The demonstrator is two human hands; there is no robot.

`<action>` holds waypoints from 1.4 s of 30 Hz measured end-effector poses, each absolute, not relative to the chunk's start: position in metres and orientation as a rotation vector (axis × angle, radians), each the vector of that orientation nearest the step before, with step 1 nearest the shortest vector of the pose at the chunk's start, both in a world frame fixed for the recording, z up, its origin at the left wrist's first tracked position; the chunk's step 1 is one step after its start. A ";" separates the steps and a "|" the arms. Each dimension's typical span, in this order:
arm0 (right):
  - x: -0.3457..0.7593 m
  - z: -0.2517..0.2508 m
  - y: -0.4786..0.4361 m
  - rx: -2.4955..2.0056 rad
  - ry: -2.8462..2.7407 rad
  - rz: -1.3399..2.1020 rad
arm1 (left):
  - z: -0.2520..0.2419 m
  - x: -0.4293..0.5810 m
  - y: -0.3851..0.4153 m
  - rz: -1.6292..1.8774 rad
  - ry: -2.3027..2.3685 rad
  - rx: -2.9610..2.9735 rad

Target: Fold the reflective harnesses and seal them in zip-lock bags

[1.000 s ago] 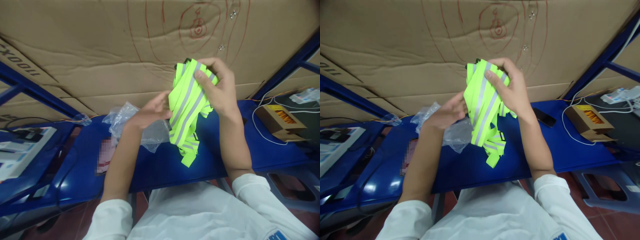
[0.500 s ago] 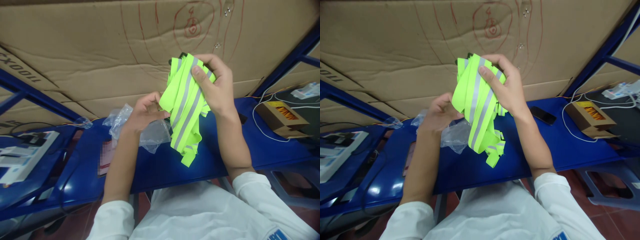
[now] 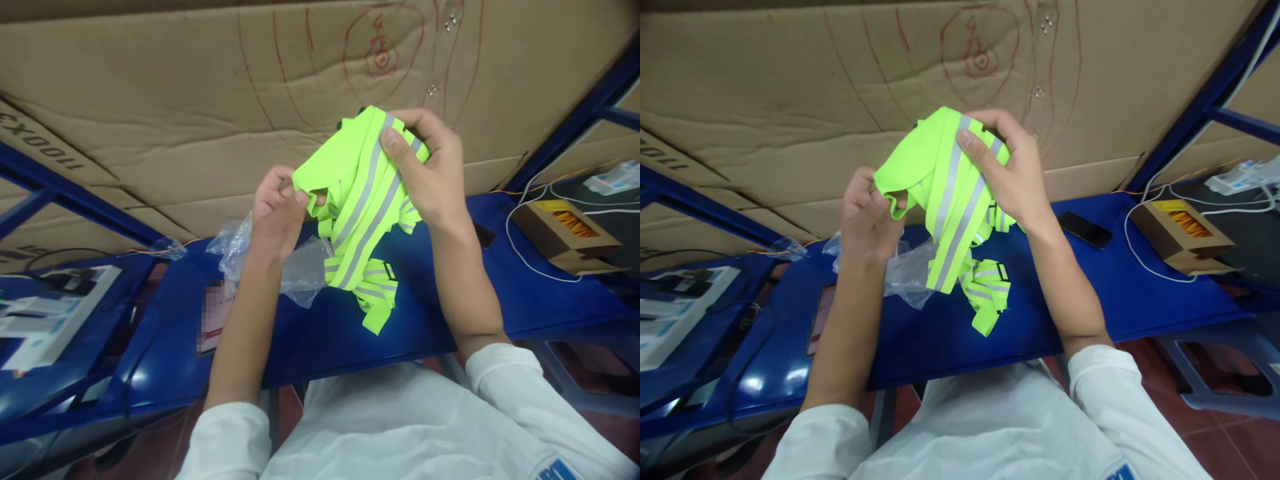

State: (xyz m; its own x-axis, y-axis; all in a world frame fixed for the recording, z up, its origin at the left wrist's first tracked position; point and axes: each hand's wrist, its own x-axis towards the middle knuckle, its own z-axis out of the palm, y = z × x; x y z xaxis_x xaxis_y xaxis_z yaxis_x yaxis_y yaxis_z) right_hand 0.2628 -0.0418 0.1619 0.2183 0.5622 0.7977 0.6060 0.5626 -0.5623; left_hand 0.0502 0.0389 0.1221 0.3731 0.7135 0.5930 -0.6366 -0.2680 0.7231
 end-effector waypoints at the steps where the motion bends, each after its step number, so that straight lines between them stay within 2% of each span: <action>1: 0.262 0.162 -0.042 -1.051 -1.425 -0.043 | 0.121 0.050 0.040 1.281 0.075 1.308; 8: 0.257 0.166 -0.052 -1.196 -1.463 -0.019 | 0.109 0.049 0.046 0.927 0.154 1.527; 18: 0.255 0.167 -0.058 -1.184 -1.771 -0.022 | 0.106 0.045 0.043 0.664 0.424 1.698; 22: 0.251 0.163 -0.055 -1.187 -1.857 -0.009 | 0.112 0.046 0.036 0.622 0.561 1.805; 32: 0.242 0.166 -0.064 -1.160 -1.845 -0.156 | 0.091 0.071 0.023 0.800 0.429 1.519; 37: 0.232 0.173 -0.075 -1.313 -1.733 0.032 | 0.096 0.078 0.010 0.672 0.260 1.525; 42: 0.237 0.174 -0.068 -1.105 -1.602 0.323 | 0.113 0.062 0.010 0.420 0.264 1.648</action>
